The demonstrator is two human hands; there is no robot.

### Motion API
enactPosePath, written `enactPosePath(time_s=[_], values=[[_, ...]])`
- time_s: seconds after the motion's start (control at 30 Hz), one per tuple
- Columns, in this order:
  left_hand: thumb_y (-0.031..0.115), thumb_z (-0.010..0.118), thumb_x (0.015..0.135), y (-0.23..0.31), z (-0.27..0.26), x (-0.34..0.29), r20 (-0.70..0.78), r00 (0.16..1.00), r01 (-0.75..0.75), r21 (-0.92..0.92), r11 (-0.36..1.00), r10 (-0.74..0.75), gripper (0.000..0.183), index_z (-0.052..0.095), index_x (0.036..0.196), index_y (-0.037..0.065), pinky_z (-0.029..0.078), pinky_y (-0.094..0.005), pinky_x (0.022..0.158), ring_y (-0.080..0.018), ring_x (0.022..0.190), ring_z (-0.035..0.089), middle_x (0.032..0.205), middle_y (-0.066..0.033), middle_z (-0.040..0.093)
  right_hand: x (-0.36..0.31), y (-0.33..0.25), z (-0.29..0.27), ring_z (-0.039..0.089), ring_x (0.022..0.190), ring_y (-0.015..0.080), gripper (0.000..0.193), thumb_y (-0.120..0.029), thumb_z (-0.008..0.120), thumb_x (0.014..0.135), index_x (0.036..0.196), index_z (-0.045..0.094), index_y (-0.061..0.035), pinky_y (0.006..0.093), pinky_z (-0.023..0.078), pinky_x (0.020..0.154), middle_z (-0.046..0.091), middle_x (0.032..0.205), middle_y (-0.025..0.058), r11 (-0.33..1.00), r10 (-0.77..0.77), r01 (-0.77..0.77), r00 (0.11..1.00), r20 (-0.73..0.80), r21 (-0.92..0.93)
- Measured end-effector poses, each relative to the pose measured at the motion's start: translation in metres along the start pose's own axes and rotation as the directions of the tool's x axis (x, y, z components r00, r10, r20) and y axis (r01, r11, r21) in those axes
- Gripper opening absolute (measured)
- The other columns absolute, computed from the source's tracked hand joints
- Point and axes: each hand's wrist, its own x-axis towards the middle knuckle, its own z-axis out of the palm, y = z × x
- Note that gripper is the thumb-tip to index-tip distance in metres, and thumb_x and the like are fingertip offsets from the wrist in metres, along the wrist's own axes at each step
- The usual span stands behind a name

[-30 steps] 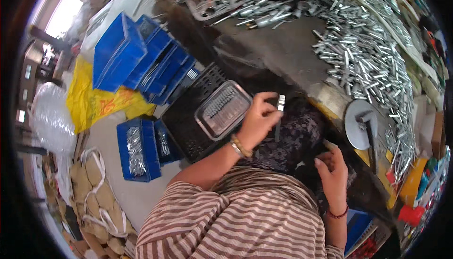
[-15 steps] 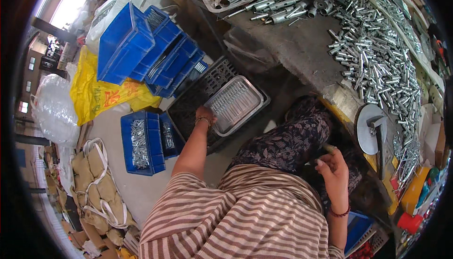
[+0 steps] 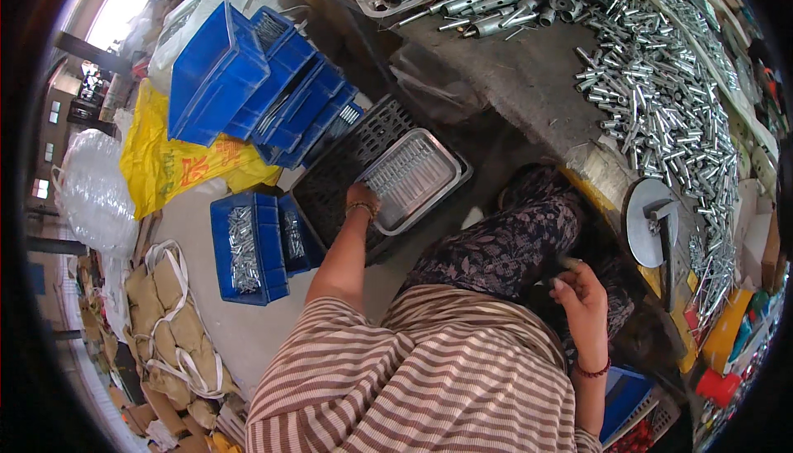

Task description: Manually assemble small metal bolt/pin components using a hammer and a circular metal jig.

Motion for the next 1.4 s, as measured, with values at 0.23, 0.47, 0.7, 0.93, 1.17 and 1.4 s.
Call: enactPosePath(time_s=[0.23, 0.47, 0.7, 0.93, 1.17, 1.4], values=[[0.028, 0.063, 0.094, 0.029, -0.059, -0.040, -0.336, 0.845, -0.408, 0.098, 0.908, 0.416, 0.027, 0.078, 0.097, 0.006, 0.056, -0.0519, 0.085, -0.0413, 0.098, 0.072, 0.101, -0.0206, 0.076, -0.004, 0.003, -0.006, 0.066, 0.085, 0.0124, 0.032, -0.005, 0.070, 0.094, 0.125, 0.068, 0.0004, 0.0288, 0.054, 0.077, 0.072, 0.096, 0.0092, 0.996, -0.040, 0.040, 0.999, -0.008, -0.081], [0.015, 0.072, 0.099, 0.219, -0.150, -0.216, -0.643, 0.564, -0.817, -0.525, 0.239, 0.517, 0.012, 0.072, 0.099, 0.003, 0.052, -0.0283, 0.068, -0.0119, 0.072, 0.065, 0.085, -0.0084, 0.073, -0.009, -0.010, -0.008, 0.068, 0.078, 0.0179, 0.029, -0.009, 0.072, 0.095, 0.122, 0.069, -0.0010, 0.0320, 0.054, 0.072, 0.073, 0.092, 0.0157, 0.990, -0.113, 0.114, 0.993, 0.021, -0.088], [0.017, 0.078, 0.088, 0.342, -0.144, -0.323, -0.443, 0.068, -0.991, -0.132, 0.010, 0.894, 0.017, 0.072, 0.101, 0.008, 0.053, -0.0353, 0.072, -0.0239, 0.081, 0.066, 0.092, -0.0076, 0.066, -0.018, -0.016, -0.011, 0.058, 0.075, 0.0102, 0.028, -0.009, 0.072, 0.096, 0.122, 0.068, 0.0007, 0.0277, 0.050, 0.070, 0.065, 0.085, 0.0087, 0.972, -0.199, 0.195, 0.980, -0.018, -0.132], [0.030, 0.081, 0.084, 0.392, -0.105, -0.328, -0.431, 0.152, -0.988, -0.039, 0.149, 0.889, 0.028, 0.069, 0.096, 0.007, 0.053, -0.0419, 0.079, -0.0301, 0.091, 0.066, 0.097, -0.0094, 0.066, -0.031, 0.003, -0.023, 0.071, 0.084, 0.0329, 0.030, -0.017, 0.071, 0.094, 0.122, 0.069, -0.0052, 0.0404, 0.057, 0.077, 0.073, 0.101, 0.0184, 0.943, -0.266, 0.231, 0.956, -0.123, -0.239], [0.011, 0.081, 0.082, 0.412, -0.093, -0.329, -0.436, 0.162, -0.949, -0.316, 0.018, 0.885, 0.022, 0.069, 0.098, 0.003, 0.052, -0.0352, 0.078, -0.0207, 0.084, 0.065, 0.096, -0.0069, 0.066, -0.049, -0.021, -0.059, 0.071, 0.088, 0.0338, 0.030, -0.015, 0.073, 0.091, 0.119, 0.070, -0.0063, 0.0402, 0.057, 0.078, 0.072, 0.097, 0.0162, 0.930, -0.320, 0.265, 0.925, -0.207, -0.253], [0.017, 0.077, 0.082, 0.348, -0.115, -0.354, -0.407, -0.037, -0.986, -0.136, -0.101, 0.913, 0.021, 0.074, 0.101, 0.007, 0.052, -0.0424, 0.086, -0.0301, 0.094, 0.065, 0.098, -0.0107, 0.071, -0.029, -0.036, -0.146, 0.068, 0.095, 0.0403, 0.020, -0.011, 0.068, 0.086, 0.106, 0.070, -0.0054, 0.0470, 0.054, 0.080, 0.070, 0.097, 0.0191, 0.679, -0.486, -0.226, 0.575, -0.658, -0.699]])
